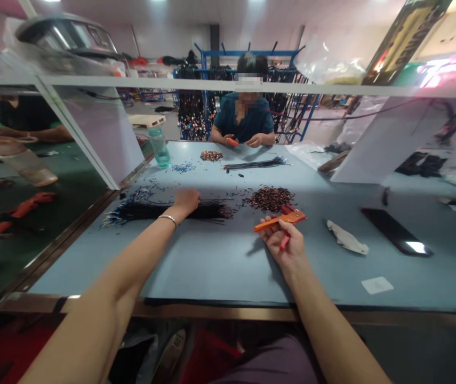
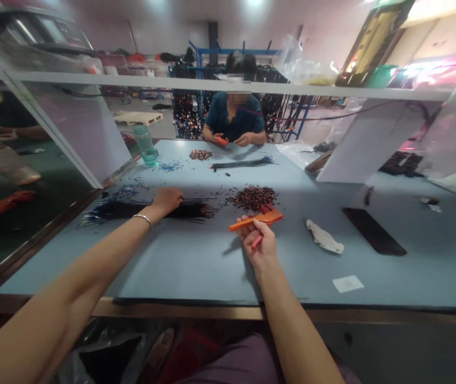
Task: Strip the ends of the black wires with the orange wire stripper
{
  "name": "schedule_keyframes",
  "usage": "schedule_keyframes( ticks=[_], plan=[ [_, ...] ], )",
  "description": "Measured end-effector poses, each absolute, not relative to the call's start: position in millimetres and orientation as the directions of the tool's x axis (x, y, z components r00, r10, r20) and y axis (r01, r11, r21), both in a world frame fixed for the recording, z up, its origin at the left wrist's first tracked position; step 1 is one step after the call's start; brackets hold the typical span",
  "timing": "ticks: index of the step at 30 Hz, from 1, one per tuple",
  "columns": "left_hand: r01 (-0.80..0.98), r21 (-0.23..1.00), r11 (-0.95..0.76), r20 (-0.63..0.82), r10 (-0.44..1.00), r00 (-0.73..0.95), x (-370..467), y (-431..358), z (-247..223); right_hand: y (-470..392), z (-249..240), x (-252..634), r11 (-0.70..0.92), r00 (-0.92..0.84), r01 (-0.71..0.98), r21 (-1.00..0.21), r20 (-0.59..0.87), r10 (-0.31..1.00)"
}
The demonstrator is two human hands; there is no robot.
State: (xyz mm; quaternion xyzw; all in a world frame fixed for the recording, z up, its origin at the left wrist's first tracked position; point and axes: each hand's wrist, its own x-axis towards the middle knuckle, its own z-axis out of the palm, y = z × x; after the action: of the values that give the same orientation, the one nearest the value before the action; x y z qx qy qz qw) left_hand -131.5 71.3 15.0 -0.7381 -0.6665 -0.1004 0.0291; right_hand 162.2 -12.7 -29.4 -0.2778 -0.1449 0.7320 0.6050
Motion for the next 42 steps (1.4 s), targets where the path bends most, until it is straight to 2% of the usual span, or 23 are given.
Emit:
schedule_keyframes(
  ticks=[6,12,15,19,21,24,25,26,27,29,31,32,34,36,39,42],
  plan=[
    [0.984,0.086,-0.157,0.14,0.98,0.144,-134.8,83.4,11.8,-13.0,-27.1,162.5,-0.212,-0.112,-0.79,-0.576,-0.204,0.972],
    [0.97,0.099,-0.222,0.192,0.961,0.2,-130.7,81.9,10.4,-14.0,-24.9,160.6,-0.231,-0.117,-0.782,-0.578,-0.228,0.967],
    [0.967,0.134,-0.216,0.256,0.95,0.176,-125.5,82.4,15.7,-13.0,-25.7,161.3,-0.24,-0.131,-0.762,-0.602,-0.22,0.967],
    [0.968,0.196,-0.158,0.432,0.9,0.059,-125.7,85.4,45.7,-10.1,-30.7,164.9,-0.229,-0.137,-0.75,-0.62,-0.193,0.971],
    [0.936,0.273,-0.222,0.614,0.789,0.008,-132.3,89.1,74.0,-9.2,-32.8,166.2,-0.234,-0.157,-0.741,-0.629,-0.177,0.972],
    [0.896,0.315,-0.314,0.749,0.662,-0.031,-150.2,94.5,127.7,-9.5,-33.3,165.9,-0.263,-0.179,-0.743,-0.615,-0.196,0.964],
    [0.879,0.345,-0.328,0.798,0.596,-0.091,-156.4,94.0,145.6,-9.9,-32.6,165.3,-0.276,-0.178,-0.749,-0.602,-0.218,0.959],
    [0.802,0.431,-0.414,0.858,0.464,-0.222,-161.1,91.0,161.6,-10.5,-31.5,164.5,-0.288,-0.174,-0.756,-0.587,-0.245,0.954],
    [0.728,0.46,-0.509,0.883,0.345,-0.316,-163.3,84.9,174.7,-11.3,-30.0,163.6,-0.298,-0.168,-0.762,-0.574,-0.269,0.948],
    [0.659,0.399,-0.638,0.917,0.265,-0.299,-157.1,62.9,187.2,-13.9,-25.8,161.5,-0.3,-0.156,-0.766,-0.568,-0.288,0.945],
    [0.61,0.334,-0.718,0.941,0.292,-0.172,-136.4,31.6,177.9,-18.3,-20.5,159.1,-0.268,-0.152,-0.76,-0.592,-0.239,0.959],
    [0.593,0.357,-0.722,0.914,0.4,-0.063,-122.2,15.3,165.2,-20.9,-17.6,157.7,-0.24,-0.152,-0.755,-0.611,-0.193,0.969],
    [0.6,0.407,-0.689,0.789,0.596,0.15,-91.9,-12.1,128.6,-25.8,-12.3,154.6,-0.168,-0.149,-0.741,-0.651,-0.084,0.985],
    [0.593,0.48,-0.647,0.61,0.732,0.304,-64.5,-27.1,85.9,-27.3,-8.9,152.8,-0.087,-0.122,-0.719,-0.69,0.002,0.993],
    [0.548,0.647,-0.531,0.471,0.843,0.261,-34.3,-26.1,32.0,-20.4,-9.0,157.5,0.1,0.01,-0.615,-0.782,0.119,0.993],
    [0.497,0.77,-0.4,0.372,0.914,0.16,-17.8,-14.3,4.1,-7.5,-11.1,170.4,0.272,0.231,-0.39,-0.879,0.193,0.954]
  ],
)
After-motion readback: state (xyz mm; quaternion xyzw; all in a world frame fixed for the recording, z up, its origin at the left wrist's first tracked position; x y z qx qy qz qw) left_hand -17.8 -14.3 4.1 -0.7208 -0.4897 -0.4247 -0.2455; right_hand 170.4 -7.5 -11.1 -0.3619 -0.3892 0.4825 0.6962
